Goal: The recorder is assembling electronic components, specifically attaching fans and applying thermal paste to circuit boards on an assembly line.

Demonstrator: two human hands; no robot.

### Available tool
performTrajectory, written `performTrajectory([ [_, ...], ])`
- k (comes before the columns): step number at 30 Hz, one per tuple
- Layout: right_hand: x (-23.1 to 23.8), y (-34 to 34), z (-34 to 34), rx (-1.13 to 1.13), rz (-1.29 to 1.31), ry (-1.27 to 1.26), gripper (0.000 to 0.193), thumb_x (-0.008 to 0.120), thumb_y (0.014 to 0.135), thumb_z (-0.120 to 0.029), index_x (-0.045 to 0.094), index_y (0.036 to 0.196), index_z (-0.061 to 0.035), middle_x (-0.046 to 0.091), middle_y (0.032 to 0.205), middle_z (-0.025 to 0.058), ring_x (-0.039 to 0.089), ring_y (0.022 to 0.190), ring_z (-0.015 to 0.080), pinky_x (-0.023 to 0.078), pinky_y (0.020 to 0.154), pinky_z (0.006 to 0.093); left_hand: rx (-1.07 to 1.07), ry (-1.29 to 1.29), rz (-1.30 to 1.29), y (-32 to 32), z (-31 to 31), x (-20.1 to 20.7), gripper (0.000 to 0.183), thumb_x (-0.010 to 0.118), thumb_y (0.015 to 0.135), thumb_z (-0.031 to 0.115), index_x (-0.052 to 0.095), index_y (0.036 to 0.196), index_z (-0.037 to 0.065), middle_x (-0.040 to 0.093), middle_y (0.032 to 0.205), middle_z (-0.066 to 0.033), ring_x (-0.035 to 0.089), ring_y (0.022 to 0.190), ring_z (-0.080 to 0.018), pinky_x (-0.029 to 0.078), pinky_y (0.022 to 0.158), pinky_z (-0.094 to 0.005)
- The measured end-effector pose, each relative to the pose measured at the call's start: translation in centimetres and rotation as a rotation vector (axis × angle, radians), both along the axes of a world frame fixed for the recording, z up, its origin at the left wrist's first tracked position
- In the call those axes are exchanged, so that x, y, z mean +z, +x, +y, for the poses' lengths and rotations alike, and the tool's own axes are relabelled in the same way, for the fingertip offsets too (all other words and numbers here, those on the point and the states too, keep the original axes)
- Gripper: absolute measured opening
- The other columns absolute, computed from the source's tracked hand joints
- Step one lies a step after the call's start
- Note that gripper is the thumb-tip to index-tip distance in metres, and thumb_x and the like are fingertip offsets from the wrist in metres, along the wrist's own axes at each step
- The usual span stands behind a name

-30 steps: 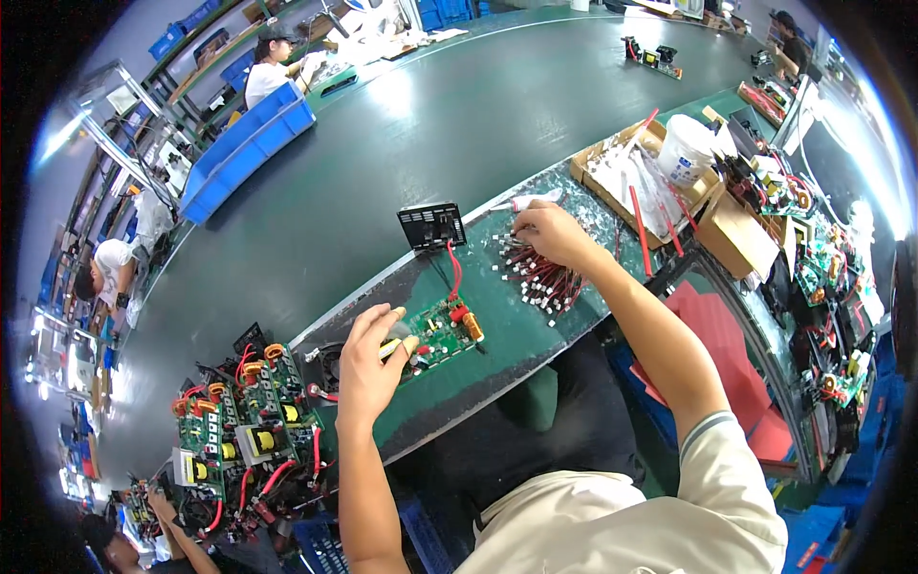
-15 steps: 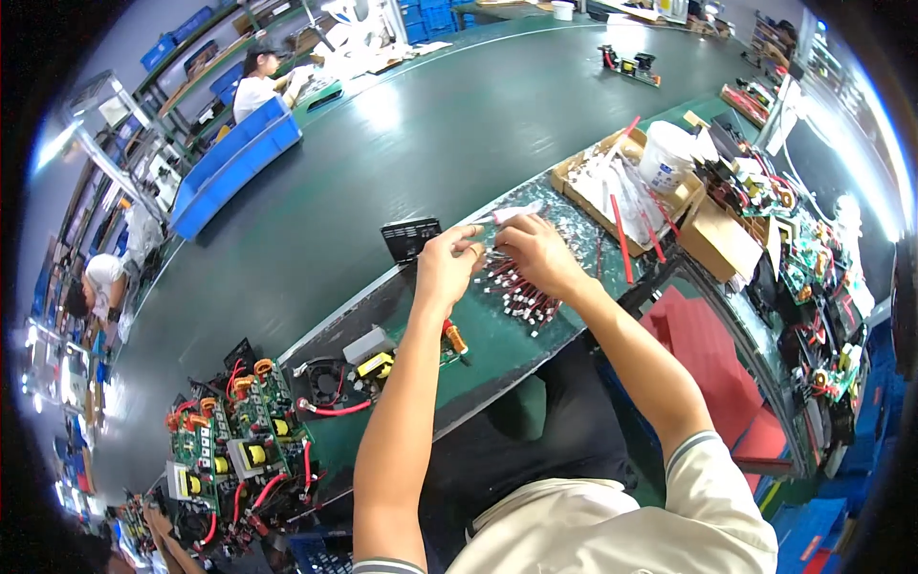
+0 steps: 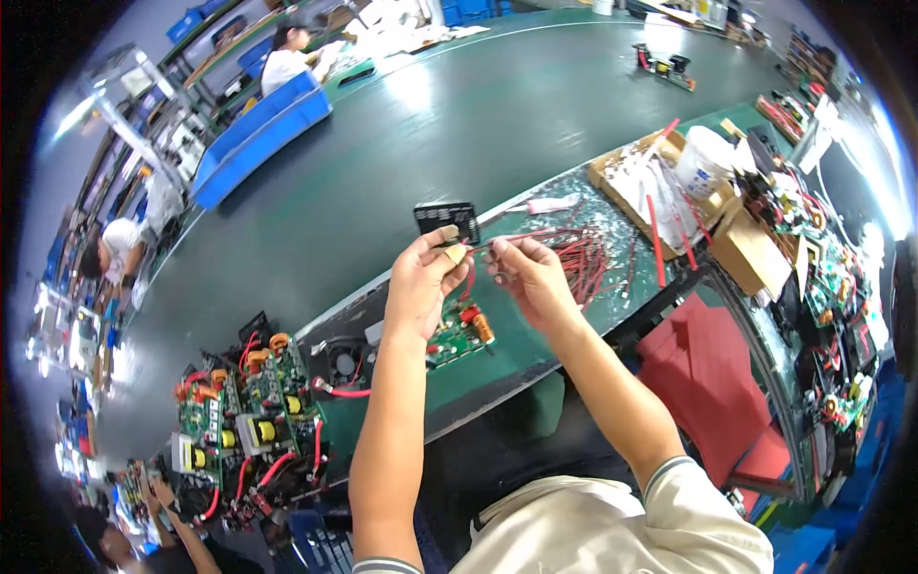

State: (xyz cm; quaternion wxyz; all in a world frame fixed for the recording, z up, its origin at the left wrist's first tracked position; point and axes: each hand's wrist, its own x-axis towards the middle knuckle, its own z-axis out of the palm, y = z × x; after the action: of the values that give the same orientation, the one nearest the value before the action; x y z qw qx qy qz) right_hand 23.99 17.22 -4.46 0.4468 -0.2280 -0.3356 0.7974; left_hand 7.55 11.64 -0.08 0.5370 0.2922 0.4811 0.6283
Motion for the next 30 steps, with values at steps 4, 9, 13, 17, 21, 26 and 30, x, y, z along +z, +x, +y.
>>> performTrajectory([
  [4, 0.2, -2.1, -1.0, -0.084, -0.254, 0.237, 0.017, 0.068, 0.095, -0.018, 0.069, 0.100, -0.0011, 0.070, 0.088, 0.0037, 0.063, 0.078, 0.0101, 0.047, 0.073, 0.0245, 0.129, -0.036, 0.355, -1.9, -2.7, 0.7, 0.045, 0.068, 0.094, 0.010, 0.054, 0.135, 0.001, 0.066, 0.115, -0.0136, 0.068, 0.096, -0.0189, 0.056, 0.084, -0.0269],
  [9, 1.9, -3.5, -3.5, -0.020, -0.559, 0.355, 0.021, 0.068, 0.095, -0.017, 0.070, 0.100, 0.0038, 0.071, 0.086, 0.0051, 0.064, 0.080, 0.0092, 0.050, 0.070, 0.0245, 0.368, 0.122, 1.390, -6.0, -8.7, 1.2, 0.034, 0.076, 0.084, 0.013, 0.070, 0.117, 0.006, 0.055, 0.138, -0.0165, 0.058, 0.122, -0.0347, 0.046, 0.102, -0.0409],
  [13, 1.4, -4.5, -4.8, -0.007, -0.701, 0.719, 0.013, 0.069, 0.092, -0.008, 0.071, 0.099, 0.0035, 0.071, 0.089, 0.0038, 0.063, 0.077, 0.0061, 0.051, 0.070, 0.0239, 0.036, 0.042, 1.459, -6.5, -12.7, 1.2, 0.042, 0.081, 0.077, 0.021, 0.071, 0.117, 0.010, 0.044, 0.148, -0.0175, 0.045, 0.136, -0.0376, 0.039, 0.111, -0.0450],
  [17, 0.4, -4.9, -5.1, 0.007, -0.759, 1.023, 0.011, 0.071, 0.089, -0.006, 0.072, 0.095, 0.0030, 0.071, 0.090, 0.0079, 0.063, 0.068, 0.0117, 0.049, 0.061, 0.0260, -0.190, -0.048, 1.585, -5.2, -13.8, 0.3, 0.059, 0.086, 0.067, 0.036, 0.069, 0.120, 0.016, 0.030, 0.157, -0.0178, 0.026, 0.144, -0.0469, 0.029, 0.116, -0.0547],
  [21, -0.6, -5.4, -5.0, 0.055, -0.761, 1.045, 0.008, 0.071, 0.088, -0.004, 0.073, 0.093, 0.0020, 0.071, 0.089, 0.0089, 0.064, 0.067, 0.0150, 0.049, 0.059, 0.0276, -0.272, -0.109, 1.677, -4.4, -13.5, 0.2, 0.060, 0.086, 0.067, 0.038, 0.068, 0.122, 0.020, 0.027, 0.158, -0.0179, 0.025, 0.144, -0.0475, 0.028, 0.113, -0.0607],
  [26, -0.7, -5.7, -4.6, 0.149, -0.787, 1.111, 0.008, 0.071, 0.086, -0.002, 0.073, 0.094, -0.0001, 0.071, 0.093, 0.0128, 0.070, 0.082, 0.0310, 0.055, 0.072, 0.0365, -0.286, -0.189, 1.713, -3.6, -13.2, 0.5, 0.061, 0.087, 0.065, 0.034, 0.068, 0.122, 0.020, 0.024, 0.159, -0.0183, 0.025, 0.143, -0.0483, 0.030, 0.110, -0.0629],
  [30, -1.1, -5.8, -4.5, 0.138, -0.751, 1.142, 0.008, 0.071, 0.086, -0.002, 0.073, 0.094, -0.0010, 0.071, 0.093, 0.0120, 0.070, 0.082, 0.0300, 0.055, 0.071, 0.0365, -0.302, -0.221, 1.688, -3.3, -12.8, -0.1, 0.062, 0.088, 0.066, 0.032, 0.068, 0.123, 0.018, 0.025, 0.158, -0.0187, 0.026, 0.143, -0.0479, 0.031, 0.110, -0.0608],
])
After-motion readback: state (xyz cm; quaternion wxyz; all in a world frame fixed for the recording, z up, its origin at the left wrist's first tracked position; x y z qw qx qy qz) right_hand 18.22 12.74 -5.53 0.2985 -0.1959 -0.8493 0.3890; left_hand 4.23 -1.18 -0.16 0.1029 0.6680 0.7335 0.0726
